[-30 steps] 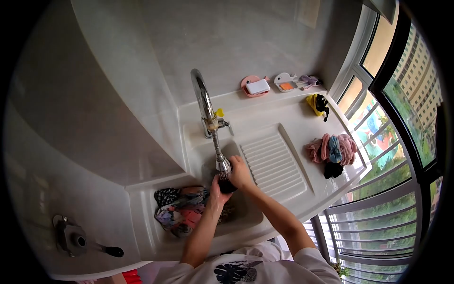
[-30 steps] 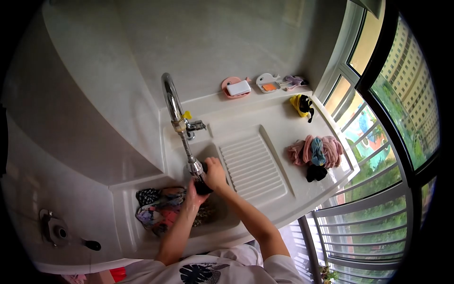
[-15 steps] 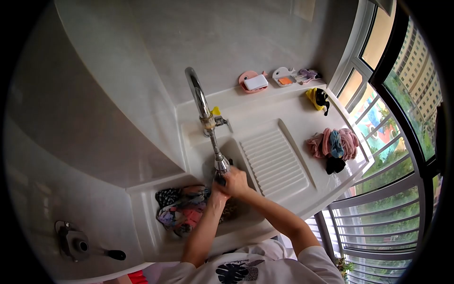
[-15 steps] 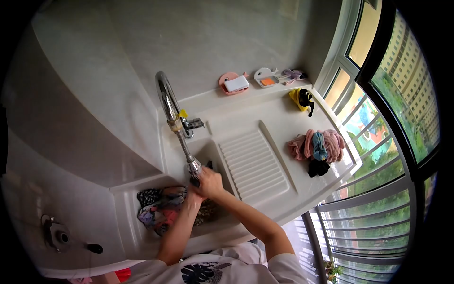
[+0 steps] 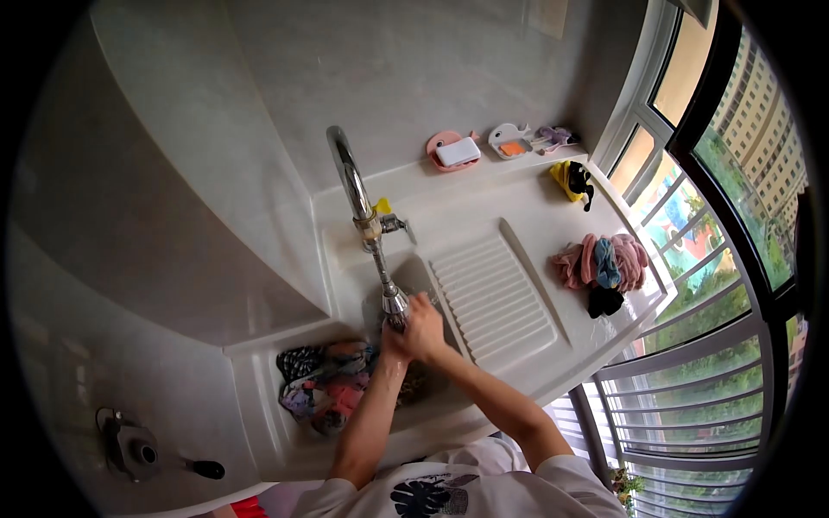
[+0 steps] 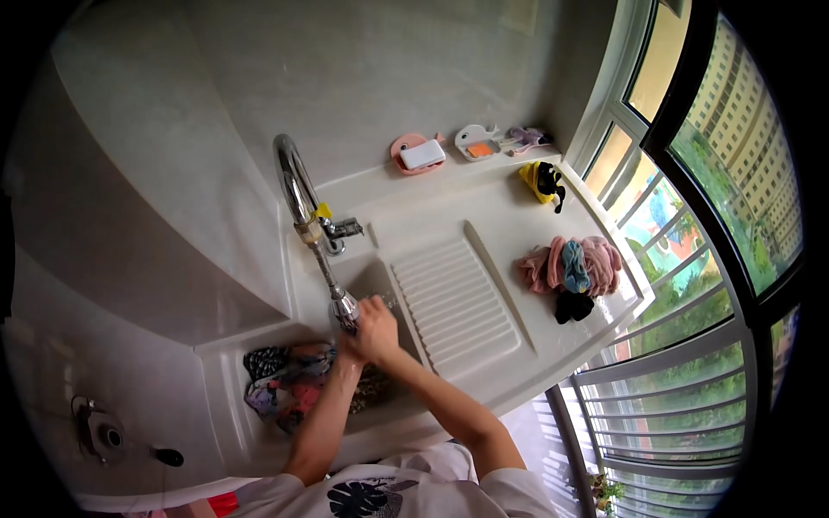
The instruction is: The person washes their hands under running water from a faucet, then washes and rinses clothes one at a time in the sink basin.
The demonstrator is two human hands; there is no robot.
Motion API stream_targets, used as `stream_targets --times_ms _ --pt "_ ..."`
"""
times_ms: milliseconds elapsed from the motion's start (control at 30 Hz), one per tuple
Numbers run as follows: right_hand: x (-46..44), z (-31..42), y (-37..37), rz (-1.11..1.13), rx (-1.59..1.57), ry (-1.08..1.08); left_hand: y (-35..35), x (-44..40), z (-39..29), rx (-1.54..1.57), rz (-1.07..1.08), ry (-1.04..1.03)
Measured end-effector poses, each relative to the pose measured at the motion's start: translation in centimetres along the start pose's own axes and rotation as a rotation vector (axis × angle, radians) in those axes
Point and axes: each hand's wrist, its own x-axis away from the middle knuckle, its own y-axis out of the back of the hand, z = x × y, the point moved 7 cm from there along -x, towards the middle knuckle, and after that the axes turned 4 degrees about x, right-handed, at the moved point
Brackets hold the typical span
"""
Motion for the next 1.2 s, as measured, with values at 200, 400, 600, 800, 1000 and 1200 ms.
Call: stream_targets --times_ms 200,400,600,800,1000,1200 --pt "-0.8 -3.3 -1.4 0.136 -0.195 -0.187 -1.4 2.1 -0.1 0.348 -0.293 0.315" --pt "0.5 -0.9 2.5 -0.062 -0.156 -0.130 -2.8 1.4 -2.2 0.342 -0.206 0.074" --pt "1.0 0.9 0.0 0.119 -0.225 0.195 0.5 -0.4 0.7 0.386 0.047 0.172" --pt "-0.5 1.6 0.9 0.084 -0.078 0.128 -3.4 -0.5 -1.0 0.300 0.033 0.049" --pt "-1.5 -2.4 -0.3 0.017 -0.156 0.014 -4.6 0.6 -0.1 0.329 -0.438 0.232" --pt "3.0 2.3 -0.6 -0.014 -0.171 0.142 0.1 0.2 0.6 0.120 -0.128 0.024"
